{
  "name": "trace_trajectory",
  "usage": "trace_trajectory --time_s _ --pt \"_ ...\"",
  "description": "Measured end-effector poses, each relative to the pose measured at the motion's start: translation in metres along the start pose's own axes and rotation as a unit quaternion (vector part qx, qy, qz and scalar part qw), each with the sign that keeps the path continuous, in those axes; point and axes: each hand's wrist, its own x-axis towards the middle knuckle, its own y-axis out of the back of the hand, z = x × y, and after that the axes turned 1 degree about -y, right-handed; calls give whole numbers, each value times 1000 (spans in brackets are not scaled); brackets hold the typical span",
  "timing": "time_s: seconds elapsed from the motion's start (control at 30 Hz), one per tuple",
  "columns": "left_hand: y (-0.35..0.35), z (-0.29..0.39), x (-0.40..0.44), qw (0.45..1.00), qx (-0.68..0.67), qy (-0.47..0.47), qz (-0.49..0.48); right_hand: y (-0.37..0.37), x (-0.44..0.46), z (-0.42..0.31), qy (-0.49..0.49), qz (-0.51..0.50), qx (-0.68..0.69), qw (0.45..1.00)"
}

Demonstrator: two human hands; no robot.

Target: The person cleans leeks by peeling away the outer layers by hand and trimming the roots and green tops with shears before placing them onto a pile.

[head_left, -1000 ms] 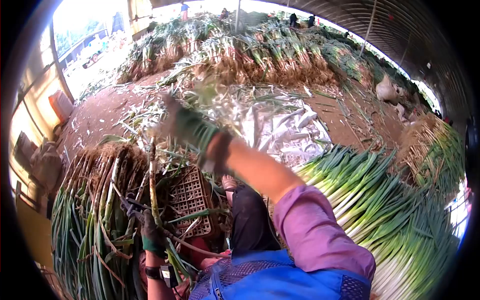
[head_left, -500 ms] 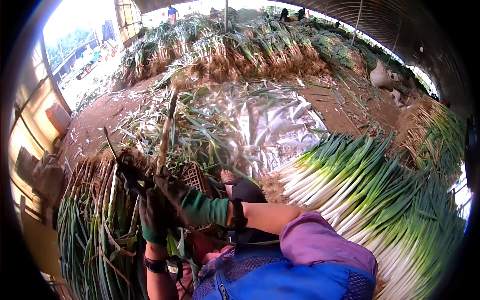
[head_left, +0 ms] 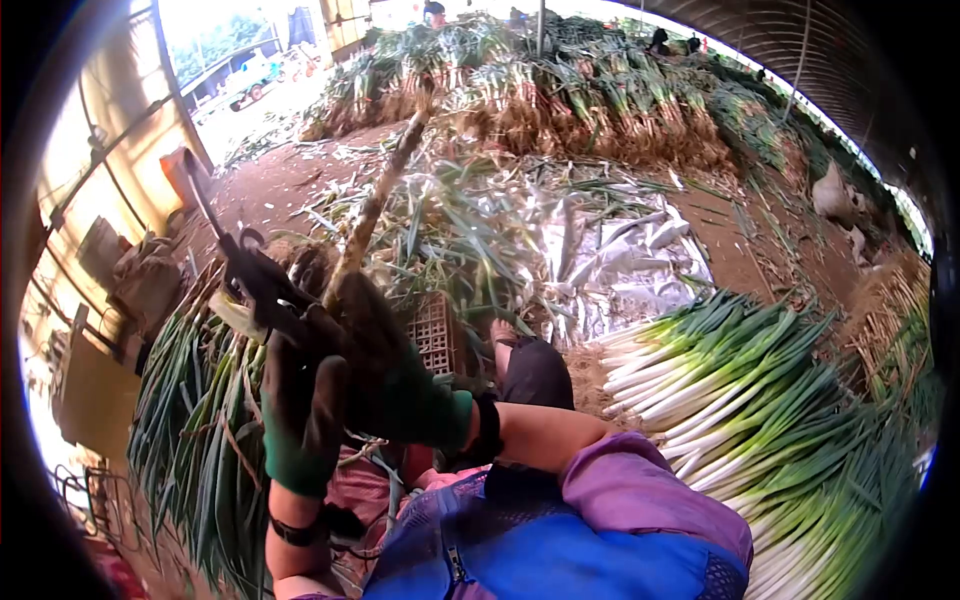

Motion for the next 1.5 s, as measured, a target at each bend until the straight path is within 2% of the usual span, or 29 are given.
trace_trajectory --time_s 0.07,0.1,0.17,0.27,0.3,0.33,0.4,0.43,0.5,0.57,0.6,0.63,0.67,0.73,0.8,0.87,0.93,1.0,1.03,1.13,1.17,1.27,1.3,1.33,1.37,1.4,1.43,1.47,1.5 --pt "16 4 -12 990 137 -38 6 9 9 -4 39 -21 36 998" --pt "26 3 -18 980 196 -40 5 14 13 -8 15 37 187 982" --pt "52 -5 -35 962 272 32 -13 17 3 -5 -33 11 252 967" --pt "81 15 -66 924 340 158 -70 37 -11 -6 -129 42 375 917" --pt "96 4 -87 959 209 190 -34 35 -24 4 -215 46 386 896" --pt "113 5 -105 958 167 231 3 33 -38 15 -299 53 399 865" --pt "133 8 -134 937 199 264 110 40 -65 49 -289 19 165 943" --pt "146 2 -150 931 225 255 132 29 -92 72 -270 -31 70 960" --pt "165 -24 -175 921 271 220 171 7 -149 75 -285 -87 -48 953" --pt "137 -32 -165 945 106 261 166 -23 -209 91 -207 -184 -79 958" --pt "117 -35 -160 946 23 277 164 -33 -222 83 -242 -293 -104 919" --pt "95 -47 -152 932 -25 310 187 -63 -271 97 -235 -372 -123 889" --pt "72 -66 -144 913 -73 341 210 -62 -273 89 -277 -488 -73 824" --pt "42 -112 -134 923 -108 320 184 -64 -284 66 -279 -513 -66 809" --pt "31 -154 -133 937 -91 299 153 -86 -313 76 -346 -533 -38 771" --pt "-5 -235 -136 973 37 196 117 -79 -290 72 -319 -510 -82 794" --pt "-21 -275 -138 963 96 224 115 -71 -273 65 -277 -486 -121 820" --pt "-31 -299 -144 967 107 200 119 -65 -267 69 -214 -452 -159 851" --pt "-31 -318 -155 956 139 234 113 -66 -266 69 -253 -501 -157 813" --pt "-27 -327 -183 928 245 256 113 -84 -281 77 -305 -535 -154 773" --pt "-19 -323 -189 920 213 323 65 -86 -281 81 -299 -555 -159 760" --pt "-20 -290 -184 877 362 312 -51 -88 -268 86 -361 -556 -141 735" --pt "-18 -291 -182 882 317 343 -57 -92 -278 93 -379 -528 -149 746" --pt "-16 -317 -194 925 291 244 -11 -91 -277 100 -378 -529 -151 744" --pt "-13 -331 -199 935 280 218 -5 -89 -277 107 -377 -531 -153 743" --pt "-13 -316 -187 930 275 244 -2 -88 -282 112 -385 -508 -118 761" --pt "-14 -299 -175 925 270 269 1 -71 -264 105 -449 -476 -15 756" --pt "-15 -293 -165 921 232 314 11 -68 -278 107 -503 -402 47 764" --pt "-18 -297 -158 903 227 363 20 -53 -262 98 -547 -359 117 747"
